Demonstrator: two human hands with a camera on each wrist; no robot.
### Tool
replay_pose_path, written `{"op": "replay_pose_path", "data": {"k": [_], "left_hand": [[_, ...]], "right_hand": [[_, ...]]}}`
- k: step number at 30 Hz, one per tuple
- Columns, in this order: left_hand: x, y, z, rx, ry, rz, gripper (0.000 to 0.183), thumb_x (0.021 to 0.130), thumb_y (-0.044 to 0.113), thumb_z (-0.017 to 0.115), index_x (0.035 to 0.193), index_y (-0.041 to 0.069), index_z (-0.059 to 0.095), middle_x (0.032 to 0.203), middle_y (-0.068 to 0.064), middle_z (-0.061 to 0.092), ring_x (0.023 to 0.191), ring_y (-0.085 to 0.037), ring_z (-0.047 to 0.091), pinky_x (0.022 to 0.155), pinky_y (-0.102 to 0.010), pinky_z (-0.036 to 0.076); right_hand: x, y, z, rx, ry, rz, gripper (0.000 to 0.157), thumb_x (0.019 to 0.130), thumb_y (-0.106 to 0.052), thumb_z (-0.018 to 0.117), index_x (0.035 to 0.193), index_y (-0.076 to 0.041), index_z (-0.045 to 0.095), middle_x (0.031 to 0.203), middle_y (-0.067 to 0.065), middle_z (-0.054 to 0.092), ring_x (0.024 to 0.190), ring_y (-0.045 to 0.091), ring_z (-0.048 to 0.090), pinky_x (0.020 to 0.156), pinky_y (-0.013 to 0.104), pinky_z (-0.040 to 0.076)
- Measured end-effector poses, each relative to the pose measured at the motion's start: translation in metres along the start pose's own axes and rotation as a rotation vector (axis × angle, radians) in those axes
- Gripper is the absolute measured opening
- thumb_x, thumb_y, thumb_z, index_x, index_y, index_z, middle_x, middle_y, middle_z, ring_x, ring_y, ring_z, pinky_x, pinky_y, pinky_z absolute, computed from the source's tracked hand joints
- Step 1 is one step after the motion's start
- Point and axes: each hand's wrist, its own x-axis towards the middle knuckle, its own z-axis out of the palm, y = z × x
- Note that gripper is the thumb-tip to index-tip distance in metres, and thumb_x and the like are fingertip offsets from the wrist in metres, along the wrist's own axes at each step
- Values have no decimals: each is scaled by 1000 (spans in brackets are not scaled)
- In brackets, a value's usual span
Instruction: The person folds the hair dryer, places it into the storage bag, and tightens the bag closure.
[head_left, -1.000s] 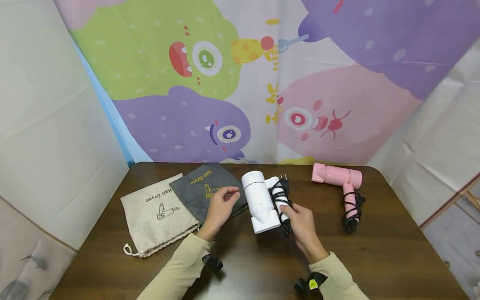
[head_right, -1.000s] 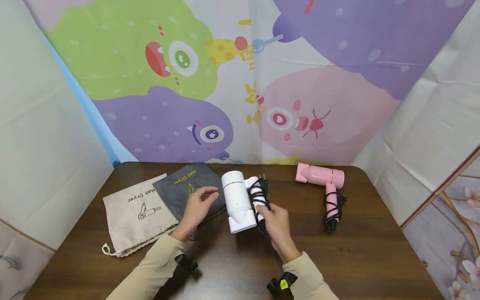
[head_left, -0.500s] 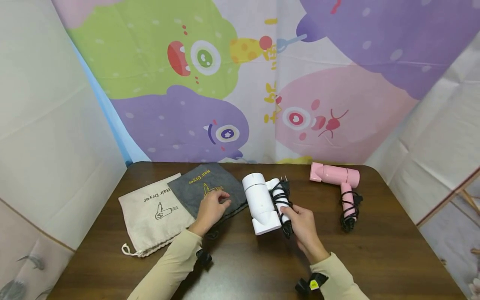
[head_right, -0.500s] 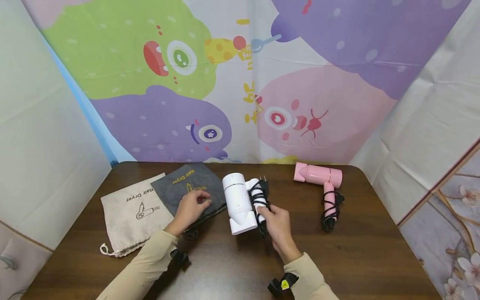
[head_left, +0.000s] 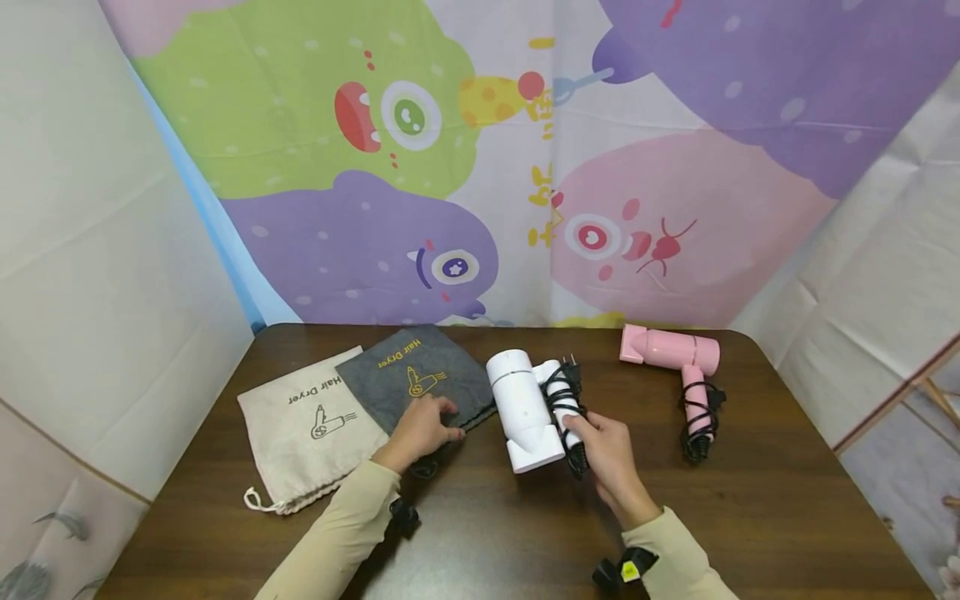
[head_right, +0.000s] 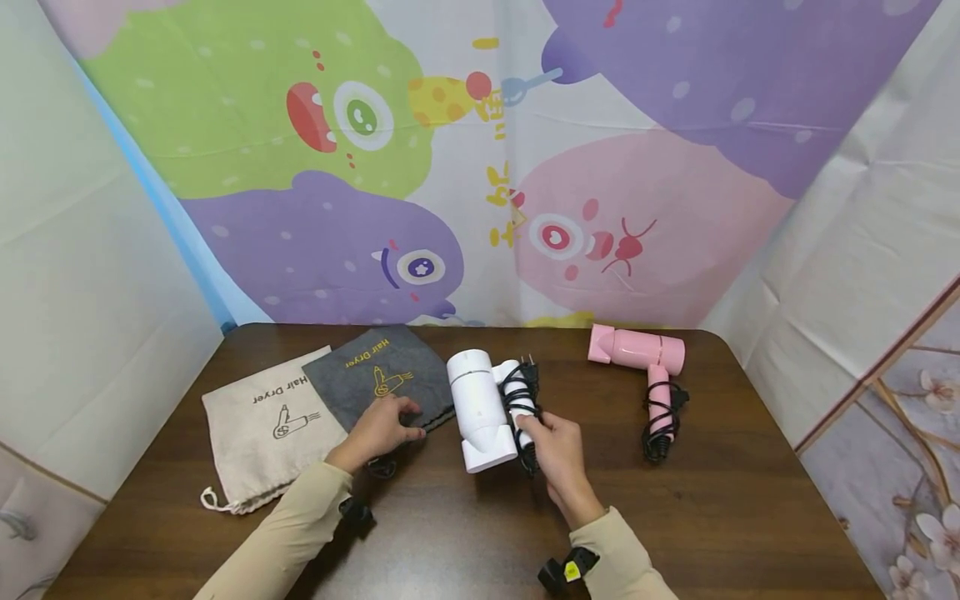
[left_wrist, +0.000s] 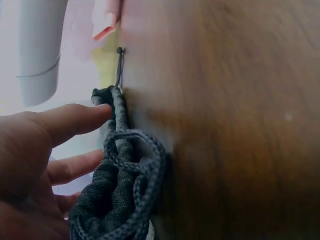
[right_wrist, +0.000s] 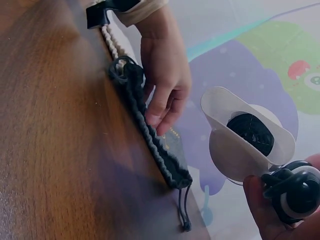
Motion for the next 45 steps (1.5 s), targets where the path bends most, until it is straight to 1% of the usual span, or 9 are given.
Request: {"op": "replay_pose_path", "data": {"k": [3, 8, 17, 23, 27, 31, 37, 39, 45], "left_hand": [[-1, 0, -1, 23, -36, 5, 39, 71, 24, 84, 103, 7, 72, 105, -15, 68, 101, -36, 58, 93, -47, 45], [0, -1, -2, 57, -54, 28, 37, 68, 20, 86, 100, 7, 72, 103, -14, 67, 102, -35, 59, 93, -47, 45], [2, -4, -3, 90, -51, 65, 32, 68, 19, 86, 95, 9, 74, 95, -11, 66, 98, -33, 61, 88, -46, 47], [4, -8, -4, 80, -57, 63, 25, 72, 20, 83, 94, 10, 75, 97, -10, 70, 98, -32, 64, 88, -46, 49], [3, -8, -8, 70, -64, 56, 19, 77, 15, 78, 95, 9, 75, 100, -9, 73, 100, -33, 66, 91, -46, 50], [3, -7, -10, 92, -40, 59, 13, 81, 12, 73, 93, 8, 76, 98, -9, 75, 97, -33, 67, 89, -46, 51], [2, -10, -10, 103, 23, 35, 10, 83, 18, 73, 89, 11, 77, 91, -6, 76, 89, -32, 69, 82, -46, 53], [3, -10, -11, 84, 53, 27, 10, 83, 19, 73, 88, 12, 77, 89, -4, 76, 87, -31, 70, 80, -45, 53], [6, -4, -18, -47, 153, -22, 10, 84, 21, 74, 87, 12, 76, 87, -4, 75, 80, -26, 70, 76, -44, 53]], "right_hand": [[0, 0, -1, 5, -3, 0, 31, 86, -10, 67, 106, 13, 67, 76, 1, 64, 65, 8, 55, 58, 22, 48], [-1, 0, -2, 25, -7, 0, 31, 86, -9, 66, 108, 13, 67, 77, 2, 65, 64, 8, 55, 58, 22, 49], [-1, 2, -4, 14, -8, 2, 32, 86, -9, 66, 109, 14, 67, 74, 1, 65, 64, 8, 55, 58, 22, 48], [-1, 3, -5, 15, -5, 3, 32, 86, -10, 66, 108, 13, 67, 74, 1, 66, 64, 8, 55, 58, 22, 48], [-1, 4, -5, 15, -8, 5, 32, 86, -10, 66, 108, 13, 67, 74, 1, 65, 64, 9, 55, 58, 23, 49], [0, 4, -4, 15, -9, 19, 32, 86, -11, 65, 108, 12, 67, 76, 2, 65, 64, 10, 56, 58, 23, 49], [-2, 4, -2, 15, -25, 29, 33, 87, -11, 65, 108, 14, 66, 76, 1, 64, 65, 11, 55, 57, 23, 49], [-2, 4, -2, 13, -32, 25, 33, 87, -11, 65, 107, 14, 66, 74, 1, 63, 65, 11, 55, 56, 24, 48], [-3, 4, 0, -5, -42, 16, 30, 87, -11, 66, 104, 13, 67, 71, -1, 62, 63, 10, 54, 55, 24, 48]]}}
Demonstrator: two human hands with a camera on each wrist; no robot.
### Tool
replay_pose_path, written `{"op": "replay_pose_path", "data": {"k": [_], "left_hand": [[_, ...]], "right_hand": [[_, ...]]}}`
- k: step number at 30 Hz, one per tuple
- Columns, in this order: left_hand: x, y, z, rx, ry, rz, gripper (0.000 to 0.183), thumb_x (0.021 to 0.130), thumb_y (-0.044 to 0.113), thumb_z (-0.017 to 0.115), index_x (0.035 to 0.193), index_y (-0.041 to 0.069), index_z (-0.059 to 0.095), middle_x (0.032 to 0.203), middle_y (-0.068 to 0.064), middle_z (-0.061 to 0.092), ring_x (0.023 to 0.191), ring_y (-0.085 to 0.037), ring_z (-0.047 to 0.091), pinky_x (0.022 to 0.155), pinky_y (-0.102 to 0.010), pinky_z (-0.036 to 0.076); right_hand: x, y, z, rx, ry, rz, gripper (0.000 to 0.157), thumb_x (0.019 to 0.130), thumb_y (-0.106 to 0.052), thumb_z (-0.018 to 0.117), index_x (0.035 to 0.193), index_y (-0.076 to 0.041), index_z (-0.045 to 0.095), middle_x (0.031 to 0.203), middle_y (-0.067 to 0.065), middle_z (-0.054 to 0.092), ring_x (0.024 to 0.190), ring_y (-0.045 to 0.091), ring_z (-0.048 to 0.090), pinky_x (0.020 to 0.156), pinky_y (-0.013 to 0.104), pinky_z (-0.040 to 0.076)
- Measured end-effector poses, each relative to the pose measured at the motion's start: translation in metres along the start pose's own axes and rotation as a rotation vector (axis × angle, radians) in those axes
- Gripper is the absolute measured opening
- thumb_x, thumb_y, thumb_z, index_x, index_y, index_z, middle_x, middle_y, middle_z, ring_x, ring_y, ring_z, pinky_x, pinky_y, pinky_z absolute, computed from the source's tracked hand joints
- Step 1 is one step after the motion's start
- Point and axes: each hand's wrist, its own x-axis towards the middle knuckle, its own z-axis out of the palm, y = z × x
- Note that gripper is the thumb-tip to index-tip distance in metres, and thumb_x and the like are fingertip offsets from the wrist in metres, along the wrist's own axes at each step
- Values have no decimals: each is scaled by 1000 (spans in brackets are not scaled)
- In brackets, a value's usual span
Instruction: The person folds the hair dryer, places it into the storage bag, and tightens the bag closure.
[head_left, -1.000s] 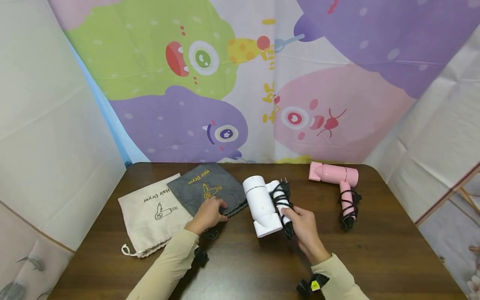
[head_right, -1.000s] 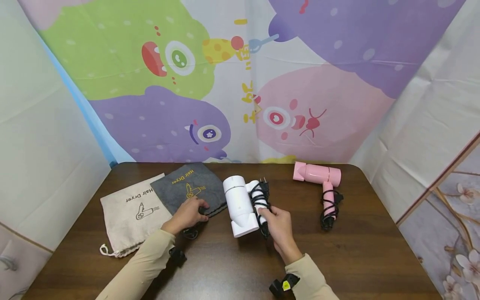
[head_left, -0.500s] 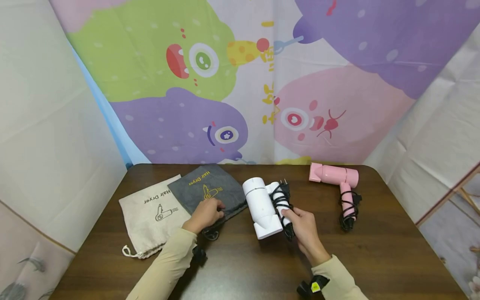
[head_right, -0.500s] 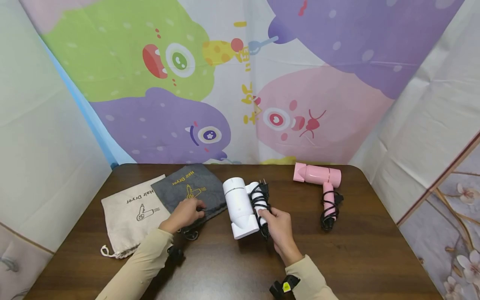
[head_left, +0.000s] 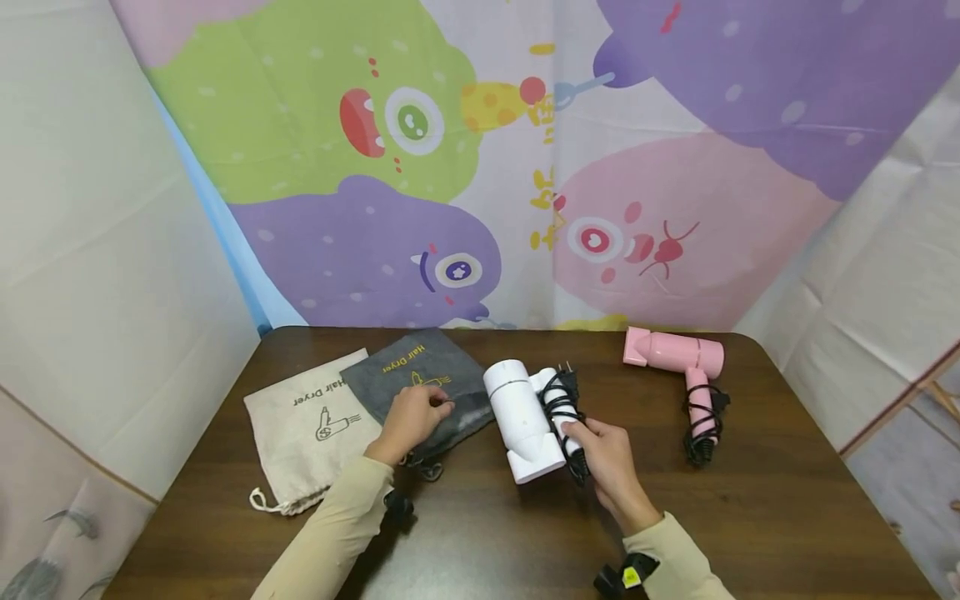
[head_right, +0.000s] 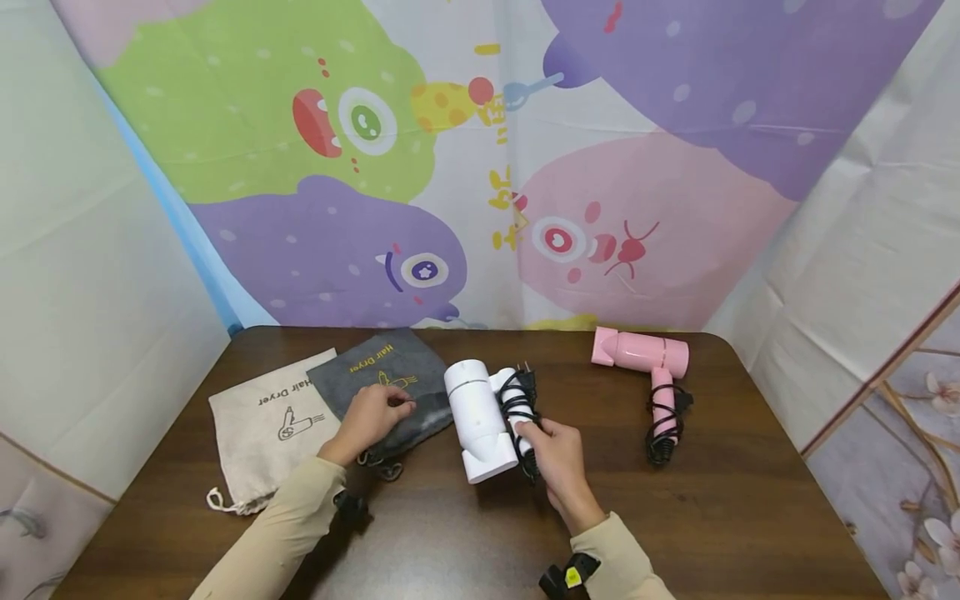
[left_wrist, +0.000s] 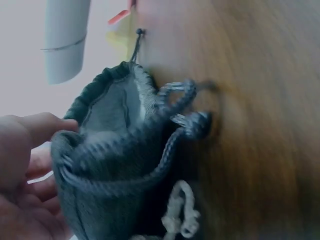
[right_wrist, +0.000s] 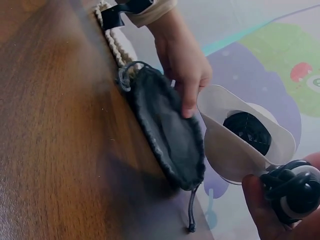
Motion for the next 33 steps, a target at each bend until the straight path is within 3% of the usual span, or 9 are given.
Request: {"op": "replay_pose_path", "data": {"k": [9, 20, 33], "left_hand": [[4, 9, 0, -110, 157, -3, 12, 83, 22, 74, 86, 10, 76, 83, -6, 75, 77, -24, 70, 72, -42, 53], [6, 30, 0, -211, 241, 31, 13, 85, 20, 73, 89, 8, 76, 79, -6, 74, 72, -20, 67, 68, -36, 54], [-2, 53, 9, -140, 298, 140, 8, 83, 17, 73, 83, 9, 75, 77, -3, 68, 70, -16, 63, 68, -33, 50]], "right_hand": [[-3, 2, 5, -41, -34, -24, 22, 84, -10, 68, 89, 11, 68, 61, -3, 57, 57, 10, 51, 53, 24, 45], [-6, 5, 12, -68, -64, -30, 20, 82, -9, 70, 84, 11, 69, 59, -3, 56, 57, 10, 50, 54, 23, 44], [-10, 16, 22, -88, -60, -37, 20, 80, -11, 71, 81, 9, 70, 59, -4, 57, 57, 10, 50, 55, 23, 43]]}}
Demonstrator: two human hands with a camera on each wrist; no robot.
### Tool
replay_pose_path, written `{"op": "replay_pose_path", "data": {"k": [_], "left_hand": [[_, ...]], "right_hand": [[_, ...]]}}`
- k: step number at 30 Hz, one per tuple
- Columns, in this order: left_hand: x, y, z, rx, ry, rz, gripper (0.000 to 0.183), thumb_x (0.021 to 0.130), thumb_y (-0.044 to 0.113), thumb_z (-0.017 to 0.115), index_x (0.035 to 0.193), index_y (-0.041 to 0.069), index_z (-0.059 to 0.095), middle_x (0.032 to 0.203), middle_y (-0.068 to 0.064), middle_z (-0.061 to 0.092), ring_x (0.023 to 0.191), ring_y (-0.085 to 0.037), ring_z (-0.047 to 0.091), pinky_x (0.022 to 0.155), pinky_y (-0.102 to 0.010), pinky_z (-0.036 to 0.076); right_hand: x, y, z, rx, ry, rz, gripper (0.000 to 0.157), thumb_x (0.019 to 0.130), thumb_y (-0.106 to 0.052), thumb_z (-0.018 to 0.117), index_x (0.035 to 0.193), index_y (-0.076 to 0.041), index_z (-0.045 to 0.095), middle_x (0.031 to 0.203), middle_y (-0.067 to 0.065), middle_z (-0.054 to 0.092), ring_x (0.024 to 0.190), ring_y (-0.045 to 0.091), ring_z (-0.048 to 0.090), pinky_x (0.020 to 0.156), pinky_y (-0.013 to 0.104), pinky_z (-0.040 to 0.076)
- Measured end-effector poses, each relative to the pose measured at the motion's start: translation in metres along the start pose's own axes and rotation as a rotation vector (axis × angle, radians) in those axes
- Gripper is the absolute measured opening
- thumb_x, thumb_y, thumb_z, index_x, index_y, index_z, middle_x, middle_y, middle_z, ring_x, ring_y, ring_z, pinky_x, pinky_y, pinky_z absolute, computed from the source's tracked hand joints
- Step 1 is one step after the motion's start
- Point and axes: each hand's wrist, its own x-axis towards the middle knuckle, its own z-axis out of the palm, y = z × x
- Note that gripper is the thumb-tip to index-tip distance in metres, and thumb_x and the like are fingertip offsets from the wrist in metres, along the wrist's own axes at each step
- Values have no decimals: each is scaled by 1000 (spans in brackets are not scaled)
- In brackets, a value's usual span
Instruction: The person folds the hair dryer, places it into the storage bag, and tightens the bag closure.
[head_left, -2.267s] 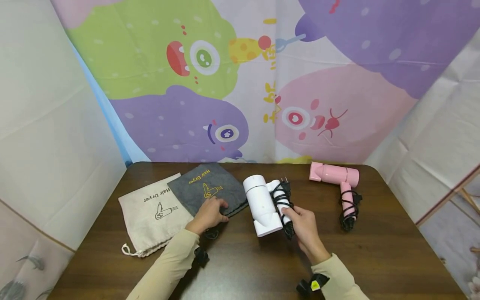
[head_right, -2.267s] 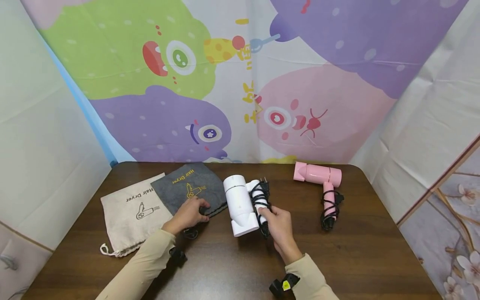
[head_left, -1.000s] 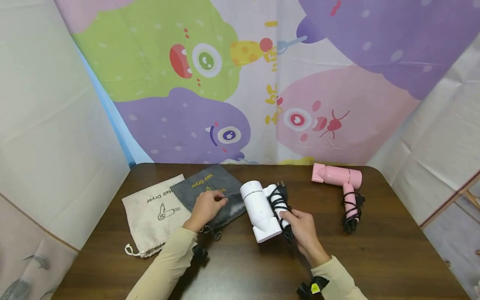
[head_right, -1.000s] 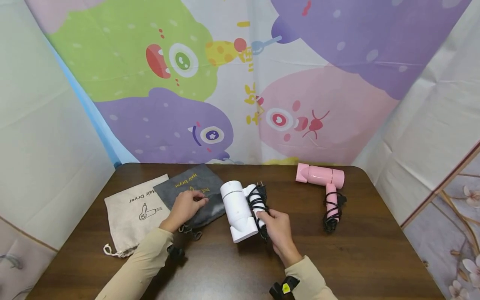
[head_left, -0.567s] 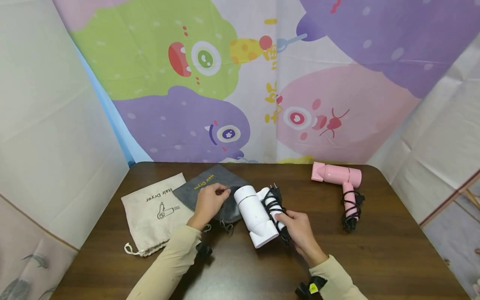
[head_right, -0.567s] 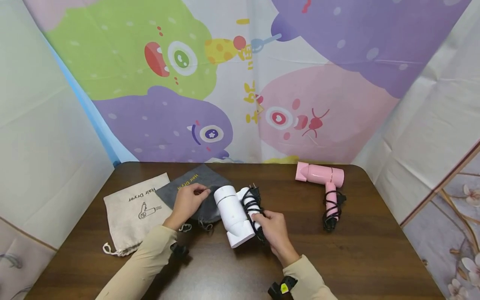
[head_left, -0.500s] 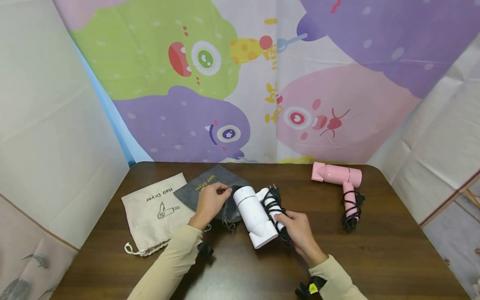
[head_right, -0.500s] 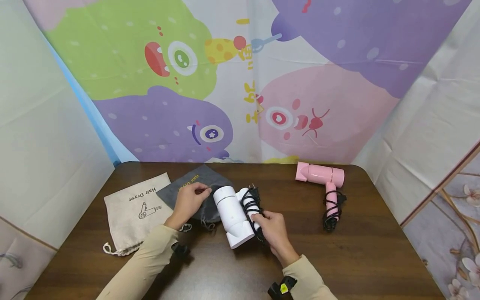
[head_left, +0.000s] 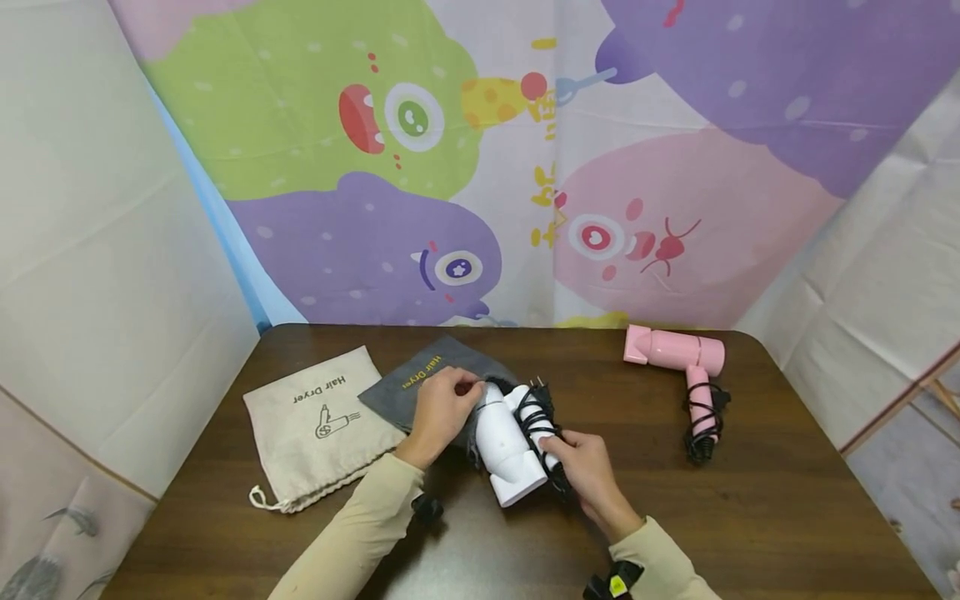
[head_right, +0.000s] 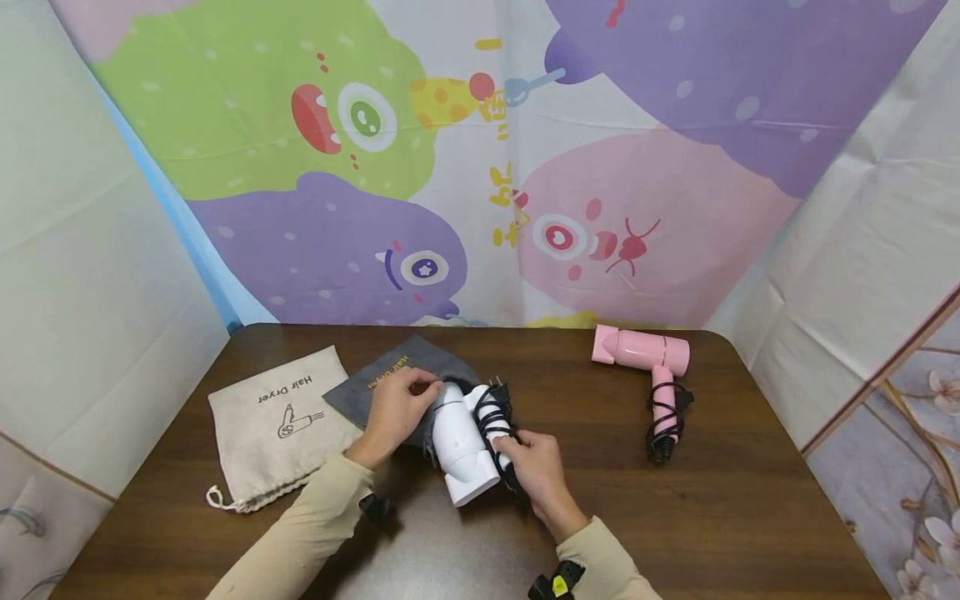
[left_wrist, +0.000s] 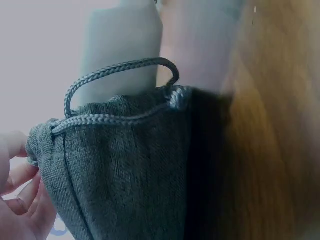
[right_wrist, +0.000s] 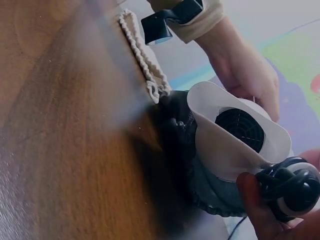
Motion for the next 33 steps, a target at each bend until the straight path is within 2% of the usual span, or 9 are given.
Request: {"op": "replay_pose_path", "data": {"k": [3, 7, 11, 18, 23, 27, 30, 33], "left_hand": [[-5, 6, 1, -7, -32, 21, 8, 82, 17, 73, 82, 9, 74, 75, -2, 67, 69, -15, 62, 67, -30, 49], [-11, 14, -1, -4, -117, 37, 7, 81, 15, 72, 84, 9, 72, 74, -1, 67, 70, -14, 62, 67, -29, 49], [-11, 19, -3, 56, -190, 28, 12, 81, 18, 74, 90, 12, 71, 76, 0, 65, 73, -16, 61, 69, -32, 48], [4, 26, -1, 139, -264, 41, 24, 83, 27, 75, 102, 12, 69, 95, -3, 67, 90, -21, 64, 79, -38, 51], [19, 35, 1, 242, -423, 55, 27, 85, 28, 74, 105, 10, 71, 98, -5, 68, 94, -25, 64, 80, -39, 52], [27, 39, 3, 306, -506, 71, 18, 85, 22, 73, 93, 7, 73, 90, -7, 71, 82, -24, 66, 73, -37, 52], [32, 40, 5, 311, -510, 61, 13, 86, 19, 71, 82, 7, 73, 81, -6, 72, 65, -18, 62, 61, -32, 49], [35, 38, 8, 250, -488, 2, 15, 89, 18, 68, 80, 8, 73, 78, -6, 72, 57, -13, 57, 55, -27, 45]], "right_hand": [[1, 2, 2, -2, 0, -5, 19, 80, -11, 71, 80, 9, 70, 58, -5, 55, 57, 10, 50, 55, 23, 43], [0, 4, 3, -4, 8, -3, 19, 80, -10, 70, 81, 9, 70, 59, -4, 56, 58, 10, 50, 55, 23, 43], [0, 4, 4, -24, 9, -5, 18, 80, -10, 70, 80, 8, 70, 59, -4, 56, 57, 10, 50, 55, 23, 43], [-1, 4, 5, -24, -7, -13, 18, 79, -10, 71, 76, 7, 67, 56, -4, 53, 54, 10, 49, 51, 23, 42], [-2, 5, 5, -42, -3, -20, 18, 79, -10, 71, 74, 6, 67, 55, -5, 51, 53, 10, 47, 50, 22, 40], [-4, 6, 4, -52, -13, -19, 17, 79, -10, 72, 76, 6, 68, 58, -3, 54, 55, 10, 48, 51, 23, 41], [-6, 6, 4, -51, -18, -24, 16, 79, -9, 71, 78, 6, 69, 60, -1, 57, 55, 10, 50, 51, 23, 42], [-6, 5, 3, -50, -27, -39, 15, 78, -8, 71, 80, 6, 70, 62, 0, 59, 56, 11, 51, 52, 23, 44]]}}
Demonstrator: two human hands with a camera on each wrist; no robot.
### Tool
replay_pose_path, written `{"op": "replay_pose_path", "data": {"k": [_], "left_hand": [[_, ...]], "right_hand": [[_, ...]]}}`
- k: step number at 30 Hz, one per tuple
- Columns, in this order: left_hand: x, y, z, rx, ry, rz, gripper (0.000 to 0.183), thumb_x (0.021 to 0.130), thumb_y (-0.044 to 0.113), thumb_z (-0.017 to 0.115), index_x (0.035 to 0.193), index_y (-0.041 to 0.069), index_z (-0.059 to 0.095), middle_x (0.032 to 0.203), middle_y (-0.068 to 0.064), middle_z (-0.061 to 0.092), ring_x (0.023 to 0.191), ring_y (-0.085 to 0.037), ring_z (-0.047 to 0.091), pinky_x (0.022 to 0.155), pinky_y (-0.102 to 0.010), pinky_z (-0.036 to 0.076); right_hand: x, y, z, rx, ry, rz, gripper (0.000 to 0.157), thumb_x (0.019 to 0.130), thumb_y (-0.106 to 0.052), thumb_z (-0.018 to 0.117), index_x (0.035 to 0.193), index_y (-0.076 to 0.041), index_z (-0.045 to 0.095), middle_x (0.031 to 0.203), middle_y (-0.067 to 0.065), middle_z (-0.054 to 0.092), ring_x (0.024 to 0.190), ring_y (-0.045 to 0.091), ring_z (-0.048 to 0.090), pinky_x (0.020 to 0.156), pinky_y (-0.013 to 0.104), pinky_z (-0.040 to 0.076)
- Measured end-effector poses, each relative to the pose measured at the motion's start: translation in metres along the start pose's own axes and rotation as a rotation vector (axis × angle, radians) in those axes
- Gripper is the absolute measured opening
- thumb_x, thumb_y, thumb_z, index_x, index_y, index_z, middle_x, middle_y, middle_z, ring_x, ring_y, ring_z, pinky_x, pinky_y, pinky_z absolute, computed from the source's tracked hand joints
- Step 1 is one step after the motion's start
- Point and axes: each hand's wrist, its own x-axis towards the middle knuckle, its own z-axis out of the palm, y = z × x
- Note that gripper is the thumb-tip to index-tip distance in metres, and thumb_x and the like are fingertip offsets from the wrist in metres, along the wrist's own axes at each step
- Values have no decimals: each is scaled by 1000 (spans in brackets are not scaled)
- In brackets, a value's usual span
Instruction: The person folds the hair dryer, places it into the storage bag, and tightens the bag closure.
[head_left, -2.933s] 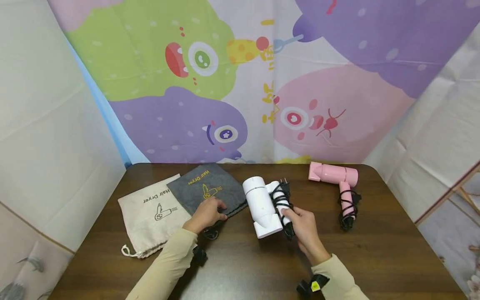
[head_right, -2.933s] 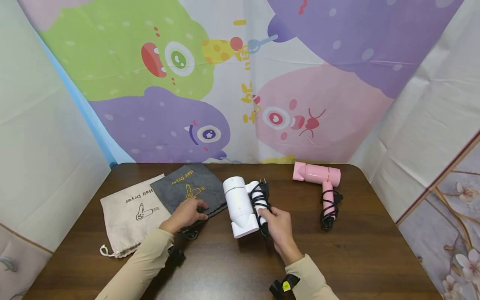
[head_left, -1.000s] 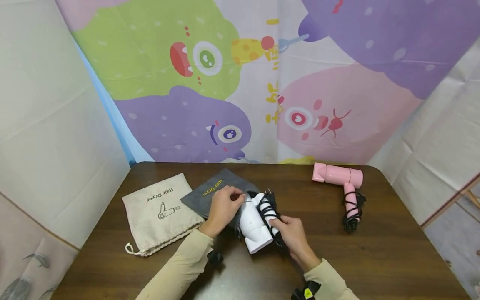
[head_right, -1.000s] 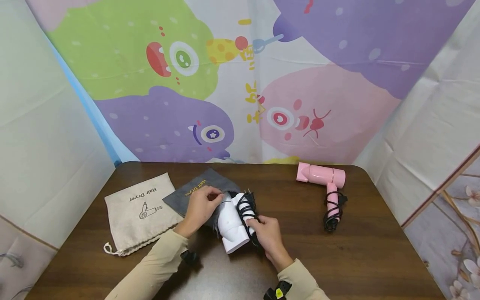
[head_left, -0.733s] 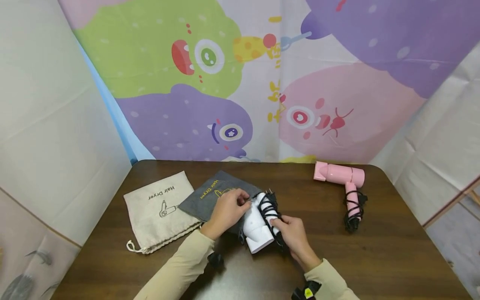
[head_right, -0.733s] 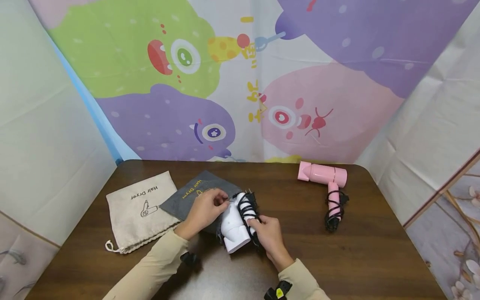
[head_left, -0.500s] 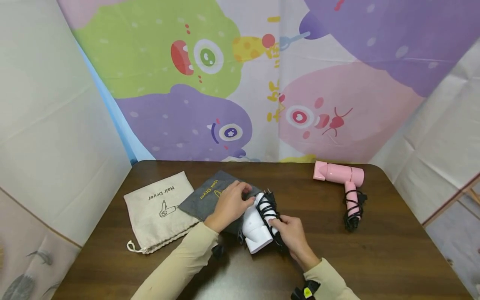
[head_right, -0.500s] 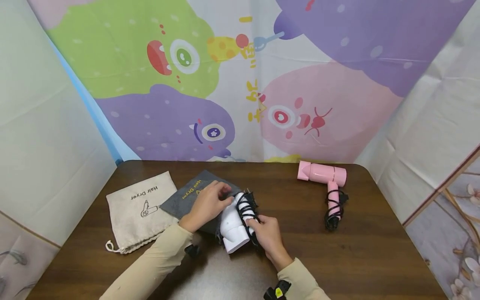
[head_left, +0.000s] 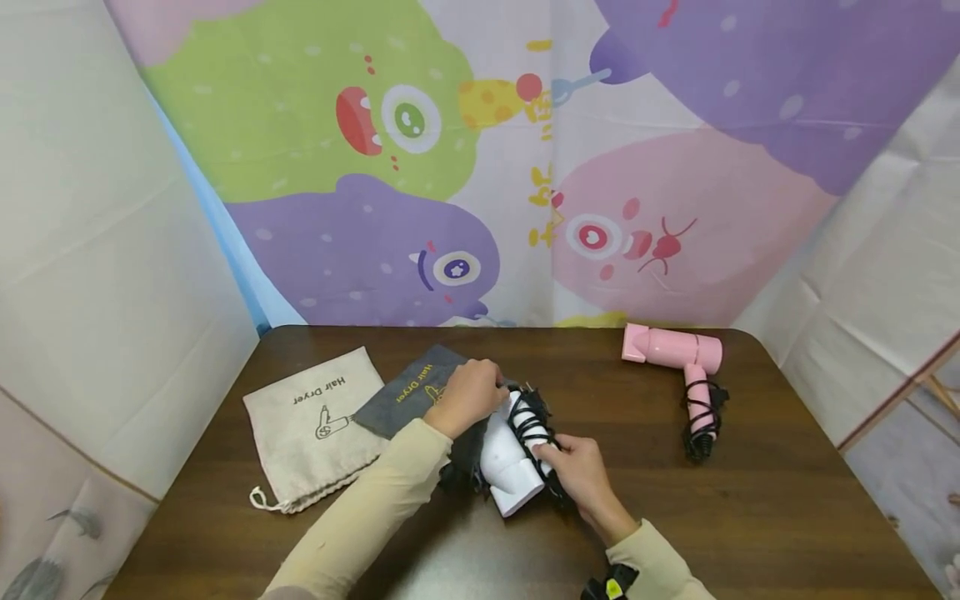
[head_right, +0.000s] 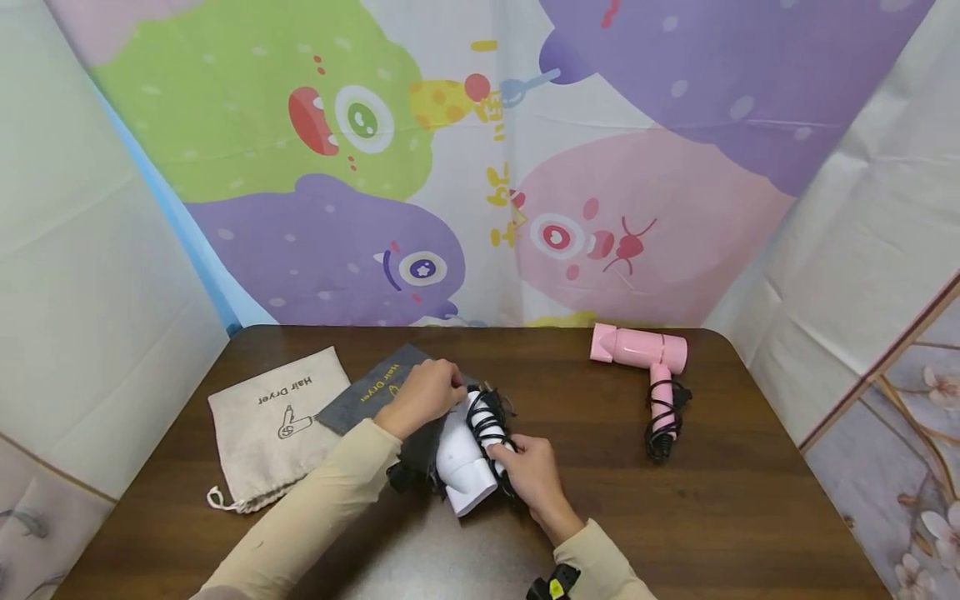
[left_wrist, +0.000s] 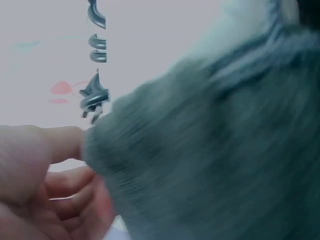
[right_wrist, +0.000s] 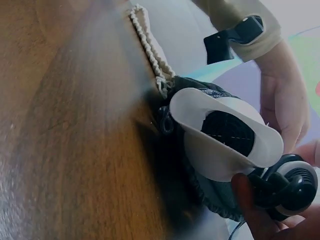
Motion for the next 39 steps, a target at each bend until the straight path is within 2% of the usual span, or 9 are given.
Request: {"op": "replay_pose_path", "data": {"k": [5, 9, 12, 16, 20, 22, 26, 31, 39], "left_hand": [[2, -3, 7, -157, 128, -49, 12, 89, 18, 66, 85, 11, 74, 80, -3, 73, 62, -14, 60, 59, -27, 48], [0, 0, 10, -247, 195, 1, 10, 89, 19, 67, 87, 12, 73, 80, -1, 72, 68, -13, 61, 64, -27, 49], [-5, 3, 10, -282, 181, 50, 10, 91, 20, 67, 90, 11, 73, 82, -1, 71, 68, -11, 59, 63, -24, 48], [-14, 7, 11, -209, 214, 142, 9, 91, 20, 68, 90, 12, 73, 81, 0, 69, 69, -10, 60, 63, -22, 47], [-24, 8, 17, -89, 287, 282, 7, 89, 19, 69, 88, 13, 73, 79, 1, 67, 69, -10, 62, 62, -23, 49], [-29, 8, 21, -51, 313, 319, 6, 88, 19, 70, 86, 13, 73, 78, 2, 66, 68, -9, 61, 62, -24, 49], [-35, 8, 28, -50, 352, 313, 5, 87, 17, 70, 83, 14, 72, 75, 3, 66, 65, -7, 60, 61, -22, 48], [-34, 14, 31, -73, 378, 309, 4, 86, 17, 70, 83, 14, 71, 75, 3, 65, 64, -9, 60, 59, -25, 48], [-24, 25, 31, 105, 295, 254, 15, 86, 18, 70, 101, 13, 70, 93, -2, 66, 84, -19, 65, 71, -34, 55]], "right_hand": [[3, 1, 0, -31, -36, -34, 11, 77, -7, 72, 78, 5, 70, 58, -3, 55, 55, 9, 48, 52, 22, 41], [4, 0, 1, -79, -57, -61, 10, 77, -7, 72, 80, 3, 72, 60, -3, 55, 57, 9, 47, 52, 22, 39], [6, -1, 4, -110, -62, -68, 12, 78, -8, 72, 83, 3, 73, 63, -2, 58, 59, 10, 48, 54, 22, 39], [10, -2, 7, -96, -56, -48, 13, 77, -10, 72, 81, 3, 73, 63, -2, 60, 60, 10, 49, 54, 22, 40], [15, -2, 9, -10, -15, 13, 16, 77, -11, 70, 74, 5, 70, 58, -5, 56, 57, 9, 50, 53, 22, 41], [17, -1, 10, 41, 12, 43, 18, 78, -11, 69, 74, 6, 69, 56, -5, 56, 56, 9, 51, 53, 22, 43], [21, 1, 12, 115, 58, 85, 20, 80, -13, 70, 76, 6, 71, 57, -5, 59, 57, 9, 54, 56, 22, 46], [20, 0, 19, 146, 92, 79, 18, 81, -12, 69, 71, 3, 70, 58, -5, 57, 61, 9, 52, 56, 21, 43], [15, -1, 31, 147, 75, 54, 20, 84, -12, 66, 69, 2, 68, 55, -7, 52, 58, 8, 48, 51, 21, 40]]}}
